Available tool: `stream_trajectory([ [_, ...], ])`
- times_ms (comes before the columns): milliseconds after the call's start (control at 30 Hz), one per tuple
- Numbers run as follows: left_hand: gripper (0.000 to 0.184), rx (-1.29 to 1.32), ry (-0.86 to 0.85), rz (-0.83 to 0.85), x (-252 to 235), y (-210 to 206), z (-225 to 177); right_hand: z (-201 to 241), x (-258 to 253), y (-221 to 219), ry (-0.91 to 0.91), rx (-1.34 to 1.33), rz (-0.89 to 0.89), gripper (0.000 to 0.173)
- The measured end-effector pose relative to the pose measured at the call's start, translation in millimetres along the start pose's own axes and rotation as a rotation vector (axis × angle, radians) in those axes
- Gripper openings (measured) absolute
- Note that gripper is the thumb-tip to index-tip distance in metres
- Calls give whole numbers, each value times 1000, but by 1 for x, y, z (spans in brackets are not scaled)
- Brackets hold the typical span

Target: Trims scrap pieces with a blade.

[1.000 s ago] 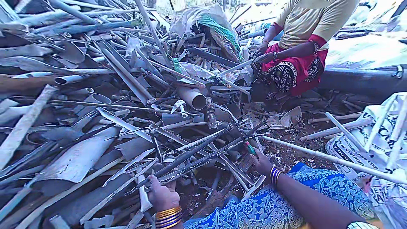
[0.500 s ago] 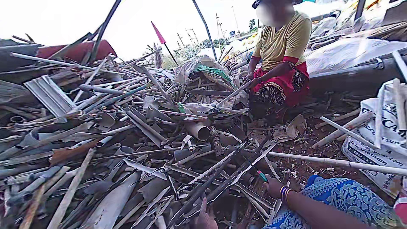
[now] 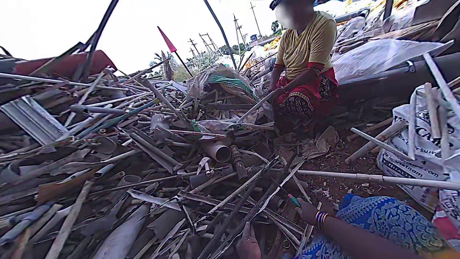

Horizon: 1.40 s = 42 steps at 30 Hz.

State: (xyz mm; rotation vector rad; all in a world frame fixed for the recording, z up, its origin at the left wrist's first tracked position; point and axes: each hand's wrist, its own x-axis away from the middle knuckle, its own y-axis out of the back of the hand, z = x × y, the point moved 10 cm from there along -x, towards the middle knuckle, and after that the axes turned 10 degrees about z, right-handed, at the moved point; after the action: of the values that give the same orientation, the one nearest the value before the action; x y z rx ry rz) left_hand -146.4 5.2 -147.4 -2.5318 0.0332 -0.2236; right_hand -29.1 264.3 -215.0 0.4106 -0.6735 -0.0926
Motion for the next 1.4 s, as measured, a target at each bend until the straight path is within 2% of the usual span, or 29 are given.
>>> stream_trajectory([
  [167,42,-204,-62,-67,-8,1,-21,16,2,2,63,-2,18,49],
  [333,49,-248,47,-93,-19,-1,-40,34,6,0,148,-10,81,49],
  [467,38,-324,-138,-114,-28,5,-93,60,12,1,259,44,124,50],
  [533,41,-382,-202,-138,-29,11,-108,71,19,-2,311,80,152,50],
  [600,48,-469,-191,-176,-31,19,-102,76,22,-9,335,101,187,51],
  [667,57,-474,-127,-132,-33,21,-81,77,21,-19,360,110,223,52],
  [800,56,-440,53,-202,-38,30,-35,77,22,-31,378,136,246,52],
  [900,57,-323,105,-177,-33,21,-31,72,21,-31,359,181,220,52],
  [1033,46,-328,-76,-163,-25,7,-74,78,33,-22,427,160,152,52],
  [1133,38,-343,-189,-155,-21,13,-113,87,40,-15,525,121,107,52],
  [1267,27,-366,-189,-193,-22,42,-141,86,41,-8,546,-8,55,51],
  [1400,28,-407,-168,-188,-25,53,-146,79,24,-15,403,-9,86,51],
])
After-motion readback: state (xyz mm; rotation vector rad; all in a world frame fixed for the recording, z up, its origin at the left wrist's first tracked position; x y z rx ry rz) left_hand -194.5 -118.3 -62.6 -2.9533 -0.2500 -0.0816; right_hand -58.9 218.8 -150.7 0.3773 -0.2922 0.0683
